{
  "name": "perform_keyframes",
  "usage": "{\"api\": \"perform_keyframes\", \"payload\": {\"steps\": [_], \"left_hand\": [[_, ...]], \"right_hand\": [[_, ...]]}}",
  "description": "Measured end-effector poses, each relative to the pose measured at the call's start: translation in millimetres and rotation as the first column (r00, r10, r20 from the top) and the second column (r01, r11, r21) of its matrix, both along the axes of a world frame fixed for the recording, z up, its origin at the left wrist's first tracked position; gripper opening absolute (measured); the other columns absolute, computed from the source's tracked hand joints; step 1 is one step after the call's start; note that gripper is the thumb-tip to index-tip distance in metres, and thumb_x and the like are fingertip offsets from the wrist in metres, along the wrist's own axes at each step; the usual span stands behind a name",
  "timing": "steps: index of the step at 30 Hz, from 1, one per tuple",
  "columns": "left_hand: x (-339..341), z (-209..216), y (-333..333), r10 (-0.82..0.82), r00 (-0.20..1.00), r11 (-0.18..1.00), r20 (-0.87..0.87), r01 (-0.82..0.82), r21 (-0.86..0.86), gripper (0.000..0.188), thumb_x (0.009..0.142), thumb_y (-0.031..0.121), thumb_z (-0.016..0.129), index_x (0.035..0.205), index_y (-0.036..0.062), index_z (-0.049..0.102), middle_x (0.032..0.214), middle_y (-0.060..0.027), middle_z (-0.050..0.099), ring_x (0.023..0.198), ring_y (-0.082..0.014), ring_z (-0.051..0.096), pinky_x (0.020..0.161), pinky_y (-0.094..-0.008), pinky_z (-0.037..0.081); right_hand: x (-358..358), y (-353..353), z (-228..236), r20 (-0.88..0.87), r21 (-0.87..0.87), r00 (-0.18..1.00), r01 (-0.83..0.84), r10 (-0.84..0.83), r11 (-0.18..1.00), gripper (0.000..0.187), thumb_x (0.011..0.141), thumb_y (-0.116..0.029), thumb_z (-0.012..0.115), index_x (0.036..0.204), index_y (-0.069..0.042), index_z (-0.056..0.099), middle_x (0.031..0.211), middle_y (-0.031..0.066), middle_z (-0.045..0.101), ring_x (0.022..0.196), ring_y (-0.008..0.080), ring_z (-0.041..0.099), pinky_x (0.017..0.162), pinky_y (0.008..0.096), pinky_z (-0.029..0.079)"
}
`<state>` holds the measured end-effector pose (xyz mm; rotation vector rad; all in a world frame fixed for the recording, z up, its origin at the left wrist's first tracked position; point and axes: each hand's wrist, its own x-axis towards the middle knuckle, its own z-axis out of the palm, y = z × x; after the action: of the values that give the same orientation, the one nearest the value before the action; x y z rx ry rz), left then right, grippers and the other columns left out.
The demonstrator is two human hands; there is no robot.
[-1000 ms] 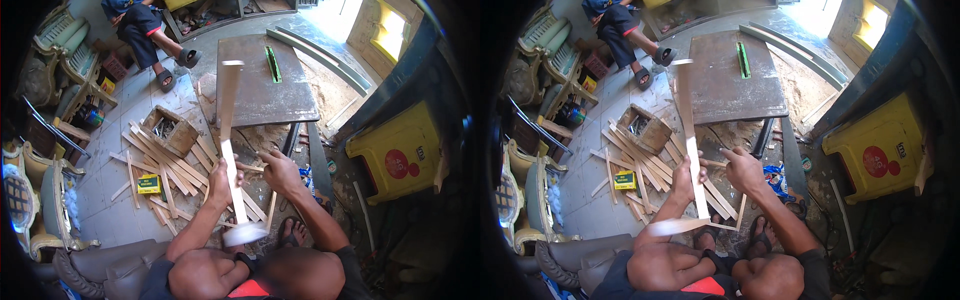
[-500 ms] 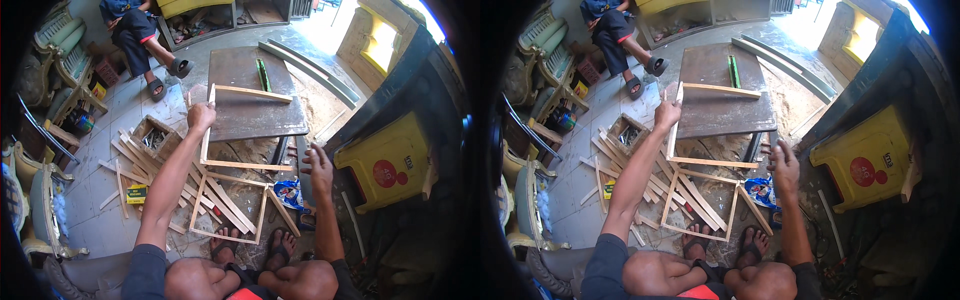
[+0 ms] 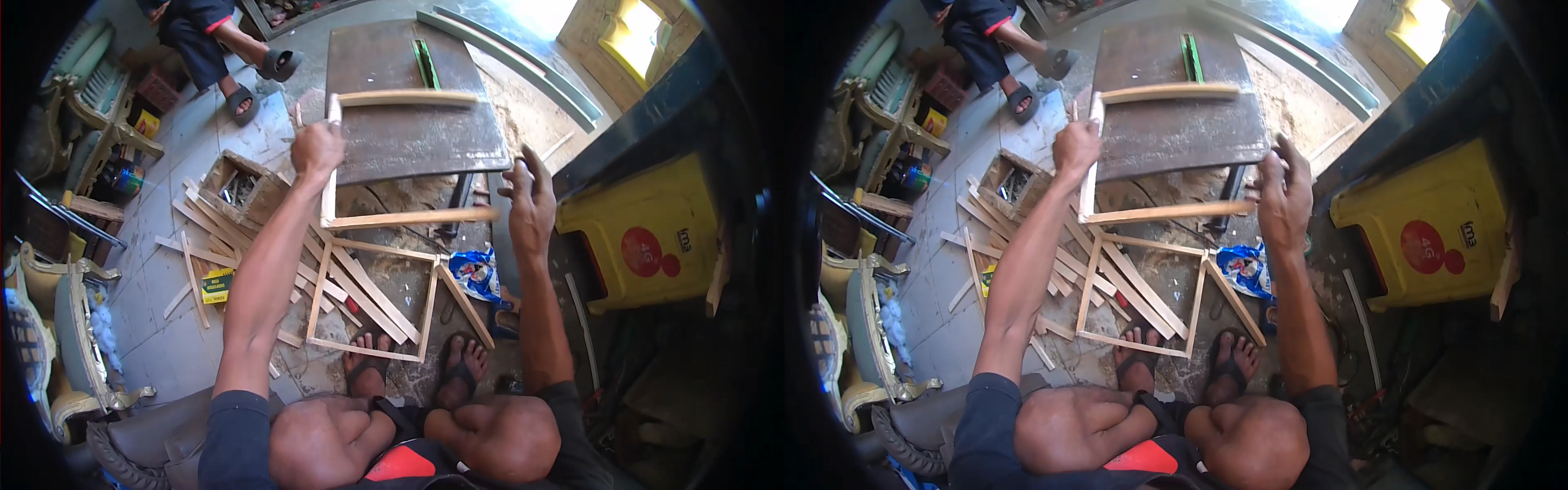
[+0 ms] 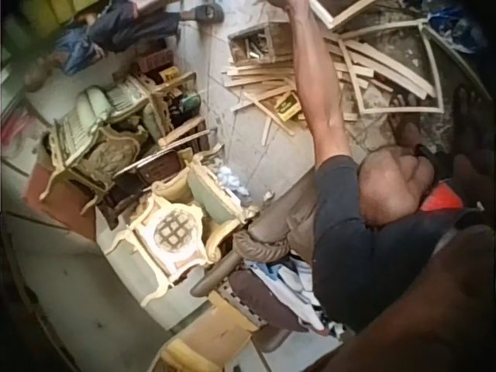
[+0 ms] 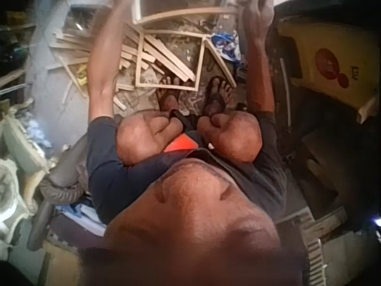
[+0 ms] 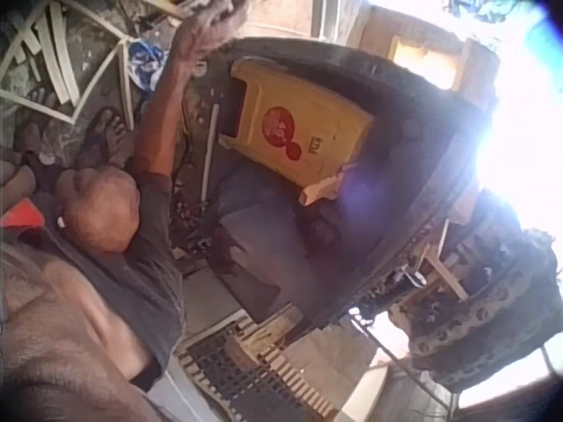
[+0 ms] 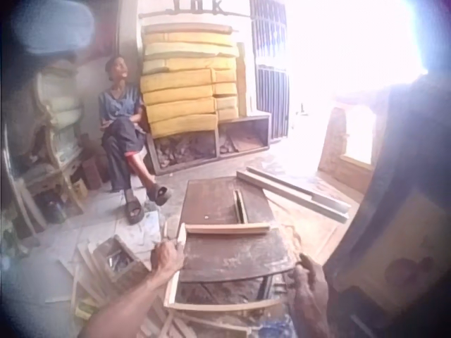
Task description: The person assembles a rectangular wooden frame by applying adhesive from a bottle to the ends of wood strips, joining them together, and then using a pneumatic nail gun to fasten the corners.
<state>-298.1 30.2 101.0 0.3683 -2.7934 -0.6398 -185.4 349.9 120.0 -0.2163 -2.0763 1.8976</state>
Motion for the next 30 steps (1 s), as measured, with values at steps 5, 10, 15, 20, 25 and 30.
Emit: {"api": "perform_keyframes", "payload": {"steps": [5,10,15,20,25,30], "left_hand": [[92.4,-26.3,-4.3,0.01,0.959,0.986,-0.283,0.039,0.164,0.03,0.102,0.027,0.062,0.106,-0.0009,0.072,0.08,-0.0187,0.072,0.071,-0.0384,0.07,0.066,-0.0501,0.051],[190.3,-75.3,-3.8,0.214,0.963,0.914,-0.164,-0.138,0.382,0.025,0.101,0.016,0.066,0.113,-0.0059,0.066,0.089,-0.0187,0.072,0.07,-0.0282,0.07,0.065,-0.0408,0.056],[235.1,-125.1,-13.5,0.29,0.944,0.495,0.16,-0.291,0.819,0.045,0.099,0.014,0.067,0.134,-0.0074,0.049,0.12,-0.0233,0.063,0.101,-0.034,0.069,0.087,-0.0465,0.06],[223.7,-97.0,-27.9,0.081,0.962,0.934,-0.262,0.019,0.356,0.071,0.095,0.012,0.07,0.155,-0.0004,0.033,0.146,-0.0239,0.05,0.136,-0.0336,0.05,0.113,-0.048,0.043],[184.9,-54.2,-30.4,-0.233,0.97,0.761,-0.067,0.225,0.608,0.054,0.098,0.018,0.071,0.147,0.0044,0.053,0.128,-0.0159,0.067,0.12,-0.0279,0.066,0.103,-0.0408,0.052],[185.0,-59.8,-19.7,-0.205,0.966,0.777,-0.158,0.259,0.574,0.034,0.102,0.029,0.068,0.121,0.0007,0.065,0.1,-0.0091,0.068,0.089,-0.0182,0.064,0.08,-0.0343,0.052]], "right_hand": [[71.3,7.8,-47.5,-0.124,-0.363,0.991,-0.094,0.052,0.927,0.081,0.105,-0.035,0.063,0.164,-0.006,0.017,0.148,0.0201,0.04,0.126,0.0296,0.062,0.097,0.0382,0.057],[88.2,-8.6,-41.3,-0.03,-0.397,0.947,-0.304,0.319,0.866,0.085,0.097,-0.019,0.075,0.163,-0.007,0.022,0.143,0.0188,0.05,0.118,0.028,0.066,0.099,0.0395,0.056],[98.6,-14.6,-63.0,0.205,-0.212,0.808,-0.515,0.553,0.831,0.074,0.097,-0.014,0.075,0.158,-0.003,0.033,0.122,0.0146,0.067,0.113,0.0266,0.07,0.097,0.0373,0.057],[105.5,-18.7,-84.4,0.302,-0.13,0.744,-0.587,0.596,0.799,0.08,0.094,-0.013,0.078,0.16,-0.005,0.032,0.122,0.0142,0.07,0.116,0.0229,0.067,0.1,0.0363,0.054],[109.8,-16.1,-83.9,0.388,-0.165,0.637,-0.663,0.666,0.73,0.107,0.082,-0.018,0.089,0.165,-0.01,0.023,0.139,0.0165,0.06,0.127,0.0276,0.059,0.108,0.0422,0.051],[132.6,31.9,-147.7,0.597,0.42,0.729,-0.64,0.336,0.643,0.101,0.075,-0.016,0.085,0.16,-0.004,0.032,0.144,0.0243,0.054,0.133,0.0422,0.053,0.111,0.0436,0.045]]}}
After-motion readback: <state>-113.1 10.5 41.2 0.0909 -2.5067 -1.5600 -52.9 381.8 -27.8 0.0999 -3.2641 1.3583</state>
